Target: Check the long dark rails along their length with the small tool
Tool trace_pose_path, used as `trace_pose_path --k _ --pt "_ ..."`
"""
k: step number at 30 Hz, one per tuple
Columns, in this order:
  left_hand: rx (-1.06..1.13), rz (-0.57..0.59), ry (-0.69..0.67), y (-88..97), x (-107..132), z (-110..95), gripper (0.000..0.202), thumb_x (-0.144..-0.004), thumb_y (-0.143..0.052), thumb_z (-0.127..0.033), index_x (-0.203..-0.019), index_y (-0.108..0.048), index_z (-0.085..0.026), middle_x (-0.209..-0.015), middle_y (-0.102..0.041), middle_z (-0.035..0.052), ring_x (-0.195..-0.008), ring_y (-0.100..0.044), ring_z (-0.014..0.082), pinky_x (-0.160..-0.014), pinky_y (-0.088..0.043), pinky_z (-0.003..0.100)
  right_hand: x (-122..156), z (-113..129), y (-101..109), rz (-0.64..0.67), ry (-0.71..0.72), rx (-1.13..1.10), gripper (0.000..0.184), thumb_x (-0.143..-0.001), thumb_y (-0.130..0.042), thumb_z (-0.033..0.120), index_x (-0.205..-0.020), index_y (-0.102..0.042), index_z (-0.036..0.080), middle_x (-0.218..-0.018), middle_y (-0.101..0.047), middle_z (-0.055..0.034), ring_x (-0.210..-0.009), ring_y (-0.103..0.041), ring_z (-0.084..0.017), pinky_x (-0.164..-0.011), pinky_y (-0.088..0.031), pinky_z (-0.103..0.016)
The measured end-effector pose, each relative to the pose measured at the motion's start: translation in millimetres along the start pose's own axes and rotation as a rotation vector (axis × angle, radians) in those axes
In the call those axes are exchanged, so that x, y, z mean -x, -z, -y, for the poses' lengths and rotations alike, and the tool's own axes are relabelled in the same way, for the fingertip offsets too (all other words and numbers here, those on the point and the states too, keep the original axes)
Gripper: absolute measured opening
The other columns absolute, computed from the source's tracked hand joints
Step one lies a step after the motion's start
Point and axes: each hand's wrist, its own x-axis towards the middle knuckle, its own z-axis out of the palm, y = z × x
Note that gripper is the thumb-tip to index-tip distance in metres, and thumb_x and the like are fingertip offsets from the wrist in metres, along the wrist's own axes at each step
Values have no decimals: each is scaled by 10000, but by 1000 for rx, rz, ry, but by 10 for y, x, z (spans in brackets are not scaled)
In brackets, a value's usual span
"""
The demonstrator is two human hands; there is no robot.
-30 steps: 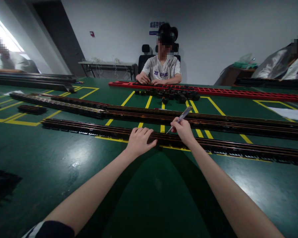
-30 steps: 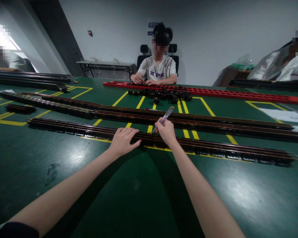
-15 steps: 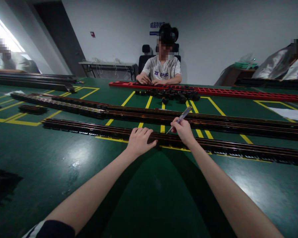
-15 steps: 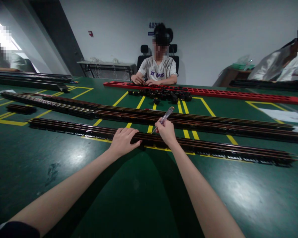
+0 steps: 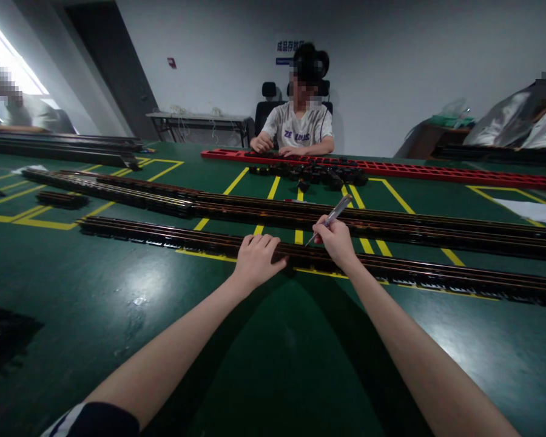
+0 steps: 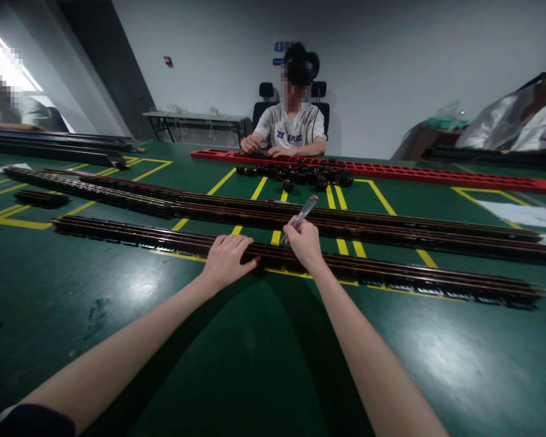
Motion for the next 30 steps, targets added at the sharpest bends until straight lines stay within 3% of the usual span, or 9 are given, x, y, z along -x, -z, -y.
trace_pose_path --k 10,30 --pt "8 -9 11 -10 15 -4 348 -854 -509 -395 -1065 -641 -151 -1072 -688 103 -1015 -604 276 -942 -396 473 6 30 27 64 -4 17 143 -696 -554 304 -594 -536 205 -493 -577 14 -527 -573 -159 -624 -466 -289" --pt "4 -43 7 -3 26 -9 313 -839 -435 -153 -1083 -628 -185 -1096 -678 79 -1053 -584 254 -965 -362 459 34 99 -9 98 5 13 141 -721 -567 300 -629 -555 193 -519 -610 -2 -539 -594 -155 -636 -478 -290"
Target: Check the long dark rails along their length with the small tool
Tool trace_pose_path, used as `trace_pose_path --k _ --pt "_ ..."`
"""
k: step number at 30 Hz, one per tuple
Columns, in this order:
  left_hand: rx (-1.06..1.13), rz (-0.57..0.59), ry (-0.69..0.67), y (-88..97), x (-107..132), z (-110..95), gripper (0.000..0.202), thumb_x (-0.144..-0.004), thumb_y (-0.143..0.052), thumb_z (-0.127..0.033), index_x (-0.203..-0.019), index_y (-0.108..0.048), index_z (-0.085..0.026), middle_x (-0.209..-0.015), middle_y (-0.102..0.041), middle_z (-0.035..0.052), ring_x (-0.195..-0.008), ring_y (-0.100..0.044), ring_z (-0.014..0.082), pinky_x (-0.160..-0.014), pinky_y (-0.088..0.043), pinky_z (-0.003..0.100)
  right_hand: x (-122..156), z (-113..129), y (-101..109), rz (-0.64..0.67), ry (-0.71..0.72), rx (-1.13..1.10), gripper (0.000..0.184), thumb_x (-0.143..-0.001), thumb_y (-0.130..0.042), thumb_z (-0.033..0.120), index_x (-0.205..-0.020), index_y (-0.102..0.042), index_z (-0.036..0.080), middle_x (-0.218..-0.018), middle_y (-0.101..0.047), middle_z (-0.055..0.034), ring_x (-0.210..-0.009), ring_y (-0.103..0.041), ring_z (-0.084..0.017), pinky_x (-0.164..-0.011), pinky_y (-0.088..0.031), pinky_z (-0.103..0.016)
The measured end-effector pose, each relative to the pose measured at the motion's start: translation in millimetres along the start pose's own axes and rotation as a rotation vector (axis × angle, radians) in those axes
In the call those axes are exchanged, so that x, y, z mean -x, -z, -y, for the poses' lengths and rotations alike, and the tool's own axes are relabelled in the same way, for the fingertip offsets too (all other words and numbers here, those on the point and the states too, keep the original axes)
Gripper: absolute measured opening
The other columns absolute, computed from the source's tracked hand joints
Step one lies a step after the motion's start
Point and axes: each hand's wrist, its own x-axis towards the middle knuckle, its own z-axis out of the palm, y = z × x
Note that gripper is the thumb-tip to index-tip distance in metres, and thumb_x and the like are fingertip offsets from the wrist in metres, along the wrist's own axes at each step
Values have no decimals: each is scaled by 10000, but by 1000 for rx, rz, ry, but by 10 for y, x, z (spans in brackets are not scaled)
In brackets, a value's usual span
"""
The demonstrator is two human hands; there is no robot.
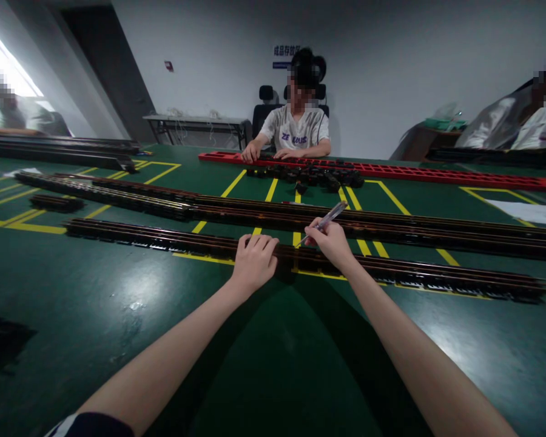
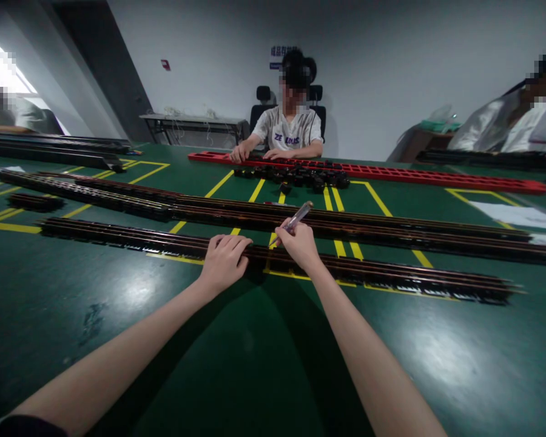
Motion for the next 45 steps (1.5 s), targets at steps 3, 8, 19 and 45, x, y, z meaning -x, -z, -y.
trace_pose_path --k 3,8,19,45 --pt "-1 11 13 20 -3 -5 328 -841 -414 -129 -1083 -631 -179 -1101 -679 78 -1060 -585 252 -969 -363 456 -2 5 8 4 -7 5 139 -721 -566 294 -624 -556 195 -519 -612 -1 -543 -595 -155 -638 -476 -288" --pt "-5 20 15 53 -5 -18 365 -819 -407 -84 -1093 -631 -177 -1118 -677 84 -1079 -580 259 -974 -363 468 -5 -2 16 13 -10 14 135 -717 -563 286 -618 -555 195 -519 -614 0 -544 -601 -155 -647 -485 -290" --pt "64 46 -14 46 -21 21 398 -818 -373 -49 -1090 -632 -180 -1121 -676 76 -1082 -582 230 -999 -361 448 -16 -67 26 10 -50 -53 141 -701 -562 302 -610 -552 195 -516 -609 -2 -529 -590 -155 -594 -487 -288" --pt "121 50 -22 64 -18 47 352 -803 -436 -183 -1102 -619 -162 -1113 -677 85 -1060 -589 238 -979 -377 436 -34 -118 33 -8 -55 -106 135 -671 -562 301 -585 -532 201 -486 -571 16 -500 -564 -142 -563 -470 -269"
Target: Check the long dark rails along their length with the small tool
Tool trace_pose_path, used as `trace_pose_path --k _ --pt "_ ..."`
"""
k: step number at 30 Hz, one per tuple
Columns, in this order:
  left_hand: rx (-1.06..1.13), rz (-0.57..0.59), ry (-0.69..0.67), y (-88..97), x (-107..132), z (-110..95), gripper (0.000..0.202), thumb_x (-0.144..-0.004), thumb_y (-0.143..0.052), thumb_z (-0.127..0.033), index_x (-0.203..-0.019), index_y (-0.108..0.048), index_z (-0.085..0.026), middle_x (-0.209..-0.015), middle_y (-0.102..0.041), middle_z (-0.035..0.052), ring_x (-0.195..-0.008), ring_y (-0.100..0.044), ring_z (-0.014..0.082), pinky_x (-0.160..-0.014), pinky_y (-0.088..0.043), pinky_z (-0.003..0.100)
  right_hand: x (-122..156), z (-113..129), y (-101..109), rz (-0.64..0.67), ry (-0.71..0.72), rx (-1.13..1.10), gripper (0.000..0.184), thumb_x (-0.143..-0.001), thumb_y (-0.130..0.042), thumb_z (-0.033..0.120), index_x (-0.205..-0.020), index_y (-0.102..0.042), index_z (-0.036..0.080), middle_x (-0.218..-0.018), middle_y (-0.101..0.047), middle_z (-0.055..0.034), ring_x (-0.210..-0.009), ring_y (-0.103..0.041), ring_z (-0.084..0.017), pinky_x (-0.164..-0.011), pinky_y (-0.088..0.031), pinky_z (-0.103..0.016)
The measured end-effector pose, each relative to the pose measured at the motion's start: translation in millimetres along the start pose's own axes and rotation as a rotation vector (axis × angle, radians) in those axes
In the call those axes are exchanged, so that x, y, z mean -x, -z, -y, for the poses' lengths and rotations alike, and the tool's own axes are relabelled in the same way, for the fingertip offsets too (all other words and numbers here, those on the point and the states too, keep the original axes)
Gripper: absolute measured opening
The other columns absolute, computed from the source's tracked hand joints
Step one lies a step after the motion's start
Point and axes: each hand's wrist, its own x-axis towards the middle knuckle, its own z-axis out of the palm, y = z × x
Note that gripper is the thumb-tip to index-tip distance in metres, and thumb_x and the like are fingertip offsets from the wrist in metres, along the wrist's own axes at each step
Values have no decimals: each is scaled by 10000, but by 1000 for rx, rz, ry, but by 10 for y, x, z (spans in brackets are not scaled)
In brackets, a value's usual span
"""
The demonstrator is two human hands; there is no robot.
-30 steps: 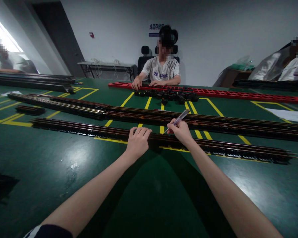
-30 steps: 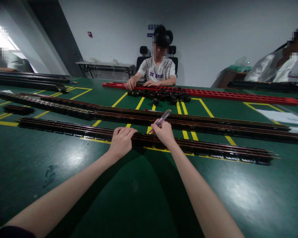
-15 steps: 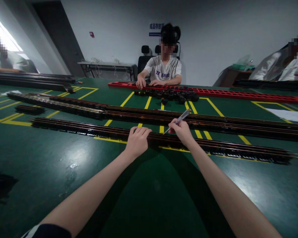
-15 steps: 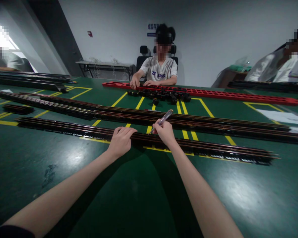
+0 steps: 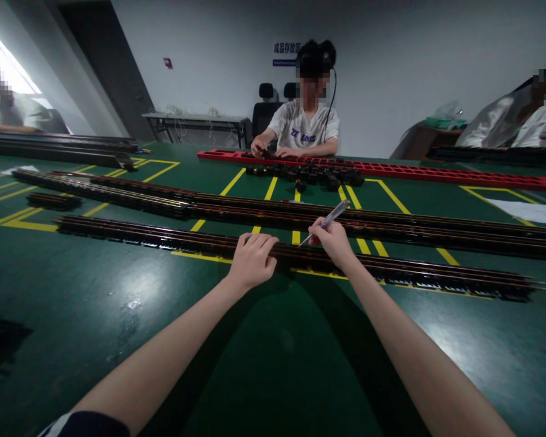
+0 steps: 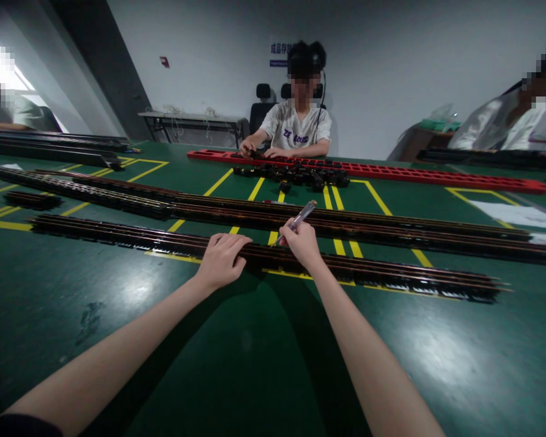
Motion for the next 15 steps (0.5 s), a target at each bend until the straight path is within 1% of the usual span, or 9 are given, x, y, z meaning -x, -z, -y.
trace_pose_path --k 8,15 --pt "23 18 2 7 -1 -1 359 -811 -435 -208 -1116 -615 -151 -1131 -671 92 -1070 -586 239 -982 -377 443 6 14 6 1 1 10 133 -675 -559 296 -591 -542 195 -490 -576 10 -505 -565 -145 -571 -469 -277" --pt "12 31 -3 0 -2 -1 362 -821 -430 -231 -1126 -609 -155 -1139 -668 99 -1069 -588 244 -971 -383 450 -20 -34 1 -18 4 -10 141 -659 -563 308 -575 -524 202 -470 -559 21 -485 -550 -138 -559 -459 -267"
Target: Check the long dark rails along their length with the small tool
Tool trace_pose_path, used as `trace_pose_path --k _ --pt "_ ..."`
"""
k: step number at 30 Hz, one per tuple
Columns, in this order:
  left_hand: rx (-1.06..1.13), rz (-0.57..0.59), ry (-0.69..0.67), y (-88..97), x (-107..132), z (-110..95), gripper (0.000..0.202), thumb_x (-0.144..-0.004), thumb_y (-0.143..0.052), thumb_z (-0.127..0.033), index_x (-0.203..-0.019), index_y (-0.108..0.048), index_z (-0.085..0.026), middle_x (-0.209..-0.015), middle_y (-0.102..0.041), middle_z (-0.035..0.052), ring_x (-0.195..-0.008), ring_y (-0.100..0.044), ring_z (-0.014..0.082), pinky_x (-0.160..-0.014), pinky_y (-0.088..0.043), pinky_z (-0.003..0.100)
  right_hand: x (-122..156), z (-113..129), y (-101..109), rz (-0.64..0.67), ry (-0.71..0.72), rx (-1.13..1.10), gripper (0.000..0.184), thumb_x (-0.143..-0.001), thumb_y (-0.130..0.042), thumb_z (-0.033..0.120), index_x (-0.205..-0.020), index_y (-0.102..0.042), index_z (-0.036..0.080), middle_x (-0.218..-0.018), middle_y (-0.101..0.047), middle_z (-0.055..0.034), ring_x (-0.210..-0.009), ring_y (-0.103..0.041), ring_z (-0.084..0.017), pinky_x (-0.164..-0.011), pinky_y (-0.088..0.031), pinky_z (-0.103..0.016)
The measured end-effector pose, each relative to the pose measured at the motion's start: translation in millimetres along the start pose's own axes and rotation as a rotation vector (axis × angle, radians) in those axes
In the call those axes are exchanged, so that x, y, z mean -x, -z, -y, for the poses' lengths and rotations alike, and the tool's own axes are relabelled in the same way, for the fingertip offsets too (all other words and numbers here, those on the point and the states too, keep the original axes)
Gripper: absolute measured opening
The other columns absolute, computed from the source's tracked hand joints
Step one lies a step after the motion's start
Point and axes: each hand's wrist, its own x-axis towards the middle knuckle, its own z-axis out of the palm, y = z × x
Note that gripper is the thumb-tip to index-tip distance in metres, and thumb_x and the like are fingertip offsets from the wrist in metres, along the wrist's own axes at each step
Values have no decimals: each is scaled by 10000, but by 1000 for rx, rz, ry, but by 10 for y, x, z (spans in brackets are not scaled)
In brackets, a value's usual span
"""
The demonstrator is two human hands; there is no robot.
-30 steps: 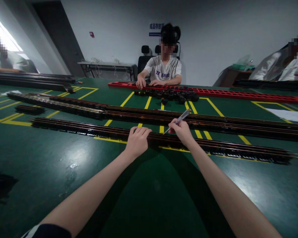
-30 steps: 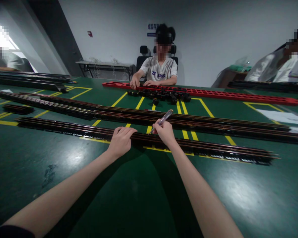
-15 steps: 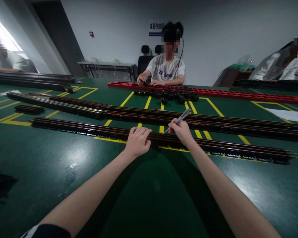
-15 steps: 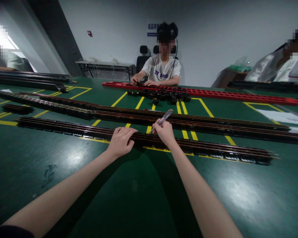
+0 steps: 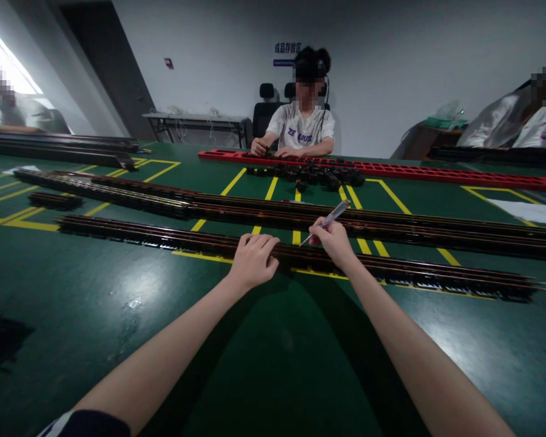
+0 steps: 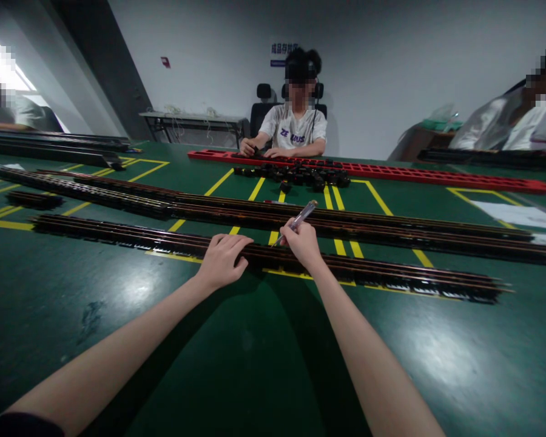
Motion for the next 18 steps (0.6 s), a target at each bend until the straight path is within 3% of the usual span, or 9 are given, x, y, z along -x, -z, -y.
trace_pose_path --k 18 --pt "-66 -3 -4 -7 -15 -23 397 -858 -480 -425 -1110 -615 -150 -1094 -683 102 -1008 -610 259 -912 -424 447 7 8 26 -19 -8 18 137 -676 -547 306 -588 -530 203 -481 -550 23 -493 -543 -140 -568 -450 -274"
